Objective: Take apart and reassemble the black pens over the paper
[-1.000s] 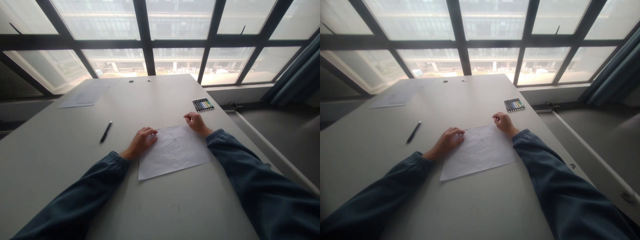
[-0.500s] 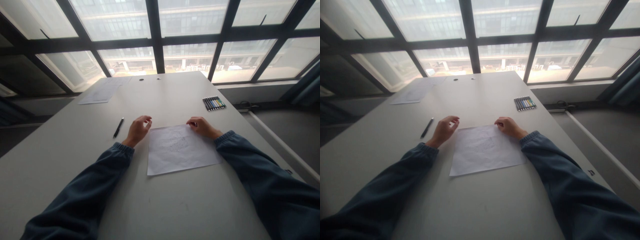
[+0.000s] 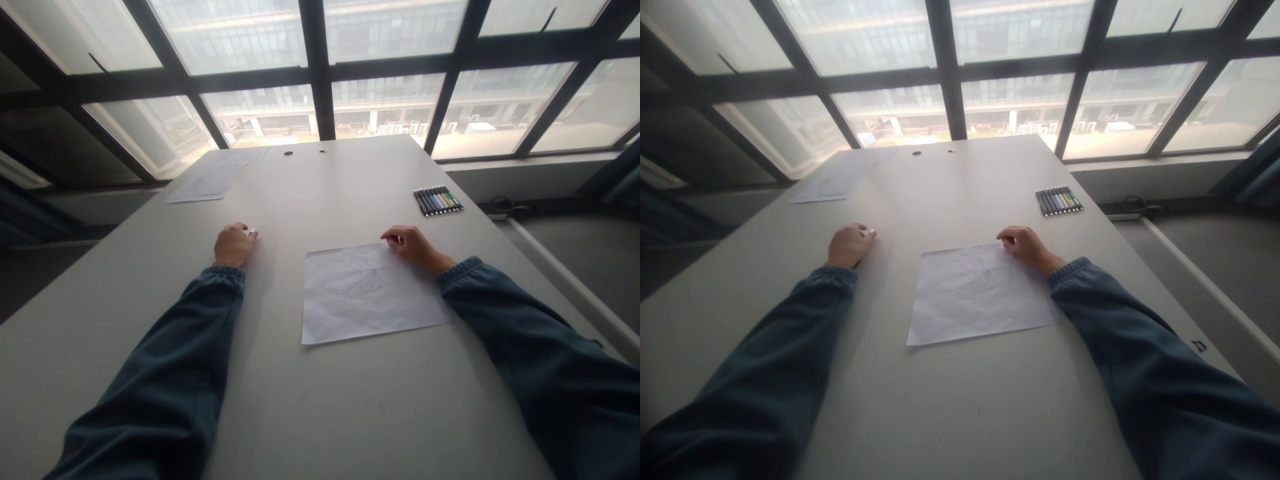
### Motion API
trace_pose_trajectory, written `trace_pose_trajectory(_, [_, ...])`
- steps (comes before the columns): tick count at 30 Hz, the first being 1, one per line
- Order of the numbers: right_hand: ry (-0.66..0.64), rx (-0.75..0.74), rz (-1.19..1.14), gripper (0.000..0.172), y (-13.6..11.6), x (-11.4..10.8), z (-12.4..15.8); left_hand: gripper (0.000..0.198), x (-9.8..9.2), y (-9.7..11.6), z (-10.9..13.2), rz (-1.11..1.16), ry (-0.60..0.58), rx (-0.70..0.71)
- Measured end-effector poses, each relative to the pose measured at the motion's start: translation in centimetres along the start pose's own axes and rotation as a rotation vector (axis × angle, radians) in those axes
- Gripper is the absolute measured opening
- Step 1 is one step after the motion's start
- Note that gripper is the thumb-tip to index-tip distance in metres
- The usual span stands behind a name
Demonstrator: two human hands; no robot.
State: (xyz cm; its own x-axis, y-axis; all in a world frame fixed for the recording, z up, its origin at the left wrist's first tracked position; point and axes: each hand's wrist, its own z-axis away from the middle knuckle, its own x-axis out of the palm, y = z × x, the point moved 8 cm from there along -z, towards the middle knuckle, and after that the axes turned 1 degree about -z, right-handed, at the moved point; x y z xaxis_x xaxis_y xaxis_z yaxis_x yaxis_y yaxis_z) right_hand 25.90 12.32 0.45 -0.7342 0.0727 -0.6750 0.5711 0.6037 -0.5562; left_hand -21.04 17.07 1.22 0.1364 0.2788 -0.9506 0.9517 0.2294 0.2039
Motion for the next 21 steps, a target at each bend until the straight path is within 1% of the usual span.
trace_pose_trajectory(3, [0.004,0.008,-0.005,0.024,0.1,0.0,0.0,0.044,0.3,-0.2,-0.2,-0.064,0.004,-0.012])
trace_pose_trajectory(6, [0.005,0.012,-0.011,0.024,0.0,0.0,0.0,0.042,0.5,0.0,-0.3,-0.07,0.002,0.015])
trace_pose_trajectory(8, [0.002,0.01,-0.012,0.025,0.0,0.0,0.0,0.039,0.3,0.4,-0.2,-0.053,0.017,0.038])
trace_pose_trajectory(10, [0.0,0.015,-0.015,0.025,0.0,-0.1,0.0,0.035,-0.3,1.3,0.2,-0.006,0.048,0.067])
trace_pose_trajectory(12, [0.002,0.023,-0.024,0.024,0.1,0.0,0.0,0.029,-1.4,2.8,0.8,0.088,0.093,0.093])
trace_pose_trajectory(13, [0.002,0.026,-0.029,0.024,0.2,0.0,0.0,0.028,-1.9,3.9,1.3,0.169,0.098,0.114])
trace_pose_trajectory(14, [0.003,0.027,-0.033,0.024,0.3,0.0,0.0,0.027,-2.5,5.1,1.9,0.274,0.097,0.129])
trace_pose_trajectory(16, [0.006,0.027,-0.037,0.024,0.4,0.0,0.0,0.03,-3.3,7.9,3.5,0.541,0.059,0.15])
trace_pose_trajectory(17, [0.008,0.026,-0.036,0.024,0.4,0.0,0.0,0.032,-3.6,9.2,4.4,0.704,0.034,0.15])
trace_pose_trajectory(18, [0.007,0.027,-0.033,0.024,0.5,0.0,0.0,0.034,-3.6,10.7,5.5,0.859,-0.018,0.146])
trace_pose_trajectory(21, [-0.002,0.031,-0.02,0.024,0.6,0.0,0.0,0.03,-3.2,15.1,8.9,1.193,-0.194,0.186])
